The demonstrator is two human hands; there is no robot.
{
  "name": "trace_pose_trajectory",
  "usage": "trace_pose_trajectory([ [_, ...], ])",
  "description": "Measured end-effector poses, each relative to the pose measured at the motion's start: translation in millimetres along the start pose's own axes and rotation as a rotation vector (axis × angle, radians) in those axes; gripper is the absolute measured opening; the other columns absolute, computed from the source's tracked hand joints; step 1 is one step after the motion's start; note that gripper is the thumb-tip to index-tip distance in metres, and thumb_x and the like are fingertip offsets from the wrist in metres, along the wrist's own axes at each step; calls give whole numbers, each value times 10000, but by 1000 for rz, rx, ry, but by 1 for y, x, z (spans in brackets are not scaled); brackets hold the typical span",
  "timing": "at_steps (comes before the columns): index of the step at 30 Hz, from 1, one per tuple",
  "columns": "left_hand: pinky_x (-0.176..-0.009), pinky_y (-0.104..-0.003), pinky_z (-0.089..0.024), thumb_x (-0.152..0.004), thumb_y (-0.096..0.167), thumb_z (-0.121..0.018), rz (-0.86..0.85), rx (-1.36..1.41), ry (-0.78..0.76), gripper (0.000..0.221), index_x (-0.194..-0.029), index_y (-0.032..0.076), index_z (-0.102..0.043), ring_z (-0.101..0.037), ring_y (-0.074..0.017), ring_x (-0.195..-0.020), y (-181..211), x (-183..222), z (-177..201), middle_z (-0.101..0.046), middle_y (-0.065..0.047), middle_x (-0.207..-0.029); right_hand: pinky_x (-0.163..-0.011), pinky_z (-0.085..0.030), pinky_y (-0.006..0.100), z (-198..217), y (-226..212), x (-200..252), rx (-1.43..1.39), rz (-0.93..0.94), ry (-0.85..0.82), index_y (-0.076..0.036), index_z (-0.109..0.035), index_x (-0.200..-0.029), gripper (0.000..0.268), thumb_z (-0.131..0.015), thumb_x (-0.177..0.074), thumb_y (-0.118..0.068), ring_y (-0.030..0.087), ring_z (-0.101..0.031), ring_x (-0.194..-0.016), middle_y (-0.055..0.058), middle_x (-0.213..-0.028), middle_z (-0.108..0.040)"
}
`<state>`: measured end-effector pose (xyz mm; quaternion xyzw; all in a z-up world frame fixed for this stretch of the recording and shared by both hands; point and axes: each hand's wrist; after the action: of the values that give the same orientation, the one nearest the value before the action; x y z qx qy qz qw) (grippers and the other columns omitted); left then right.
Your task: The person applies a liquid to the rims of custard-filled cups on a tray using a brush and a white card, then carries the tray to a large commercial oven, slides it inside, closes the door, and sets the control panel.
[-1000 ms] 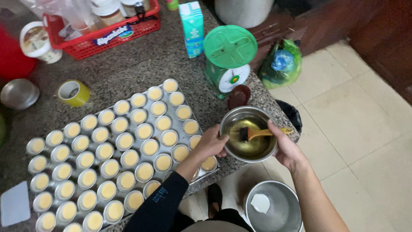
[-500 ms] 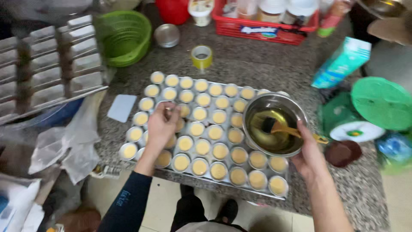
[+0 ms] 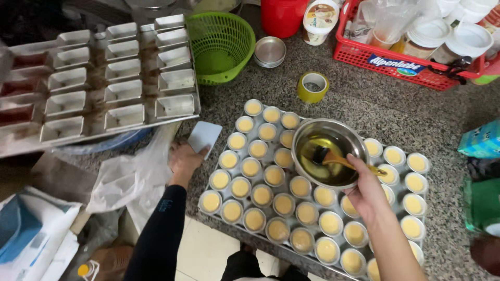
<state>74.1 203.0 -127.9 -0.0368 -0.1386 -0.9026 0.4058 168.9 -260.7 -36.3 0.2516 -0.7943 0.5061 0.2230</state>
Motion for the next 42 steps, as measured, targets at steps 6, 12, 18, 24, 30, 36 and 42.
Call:
trace_pose_trajectory([
  [6,-1076,-464,-452,-664,527,-925,147,79,-255,1234,-1496,-46,-217,-437,-387,-1392,3,-22,8,-438,-239,-1496,-827,-596,260,-37,17,-14,44,-6,73,-35,-680,-1198,322,-616,-994,-277,128,-736,-935,66,-1098,-772],
  [12,-894,-475,-547,-823,267,-750,-250,483,-6,542,-1301,71,-586,-711,-413,-1012,-14,15,21,-737,-230,-1096,-661,-576,287,-62,28,-21,94,-5,100,-74,-675,-1124,275,-610,-972,-294,121,-708,-774,41,-982,-761],
  [18,-626,-465,-546,-885,141,-688,-527,492,122,177,-1017,26,-710,-700,-379,-674,17,81,115,-706,-184,-925,-514,-413,281,-65,39,-39,180,84,80,-46,-680,-1131,307,-704,-1030,-335,117,-512,-571,29,-852,-688],
  [24,-588,-480,-545,-874,168,-703,-631,666,-91,209,-1015,17,-672,-710,-391,-678,108,89,185,-723,-194,-777,-568,-541,286,-84,43,-36,143,39,11,-25,-703,-1112,353,-622,-964,-335,151,-670,-654,60,-871,-759],
  [30,-736,-541,-557,-892,131,-609,-871,400,-151,311,-1177,5,-614,-693,-478,-794,167,91,175,-691,-297,-796,-633,-607,341,-110,42,-21,225,113,71,-188,-539,-1286,380,-602,-931,-307,119,-718,-769,13,-1007,-727],
  [36,-737,-566,-556,-843,149,-612,-923,311,-96,207,-896,-48,-646,-687,-483,-792,186,80,145,-684,-297,-798,-657,-628,338,-120,48,-23,183,141,-17,-106,-592,-1245,351,-612,-957,-306,157,-736,-803,46,-1011,-748],
  [42,-711,-543,-561,-860,176,-631,-884,334,-15,213,-949,-2,-705,-698,-461,-769,181,77,159,-704,-267,-801,-637,-602,286,-120,53,-36,214,37,70,-112,-700,-1135,293,-619,-970,-341,127,-720,-769,48,-973,-754],
])
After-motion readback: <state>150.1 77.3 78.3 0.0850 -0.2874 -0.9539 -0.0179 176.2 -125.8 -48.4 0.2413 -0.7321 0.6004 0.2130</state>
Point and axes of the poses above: each hand's wrist, its own x-axis away from the middle knuckle, its own z-axis out of the back of the hand, y = z × x
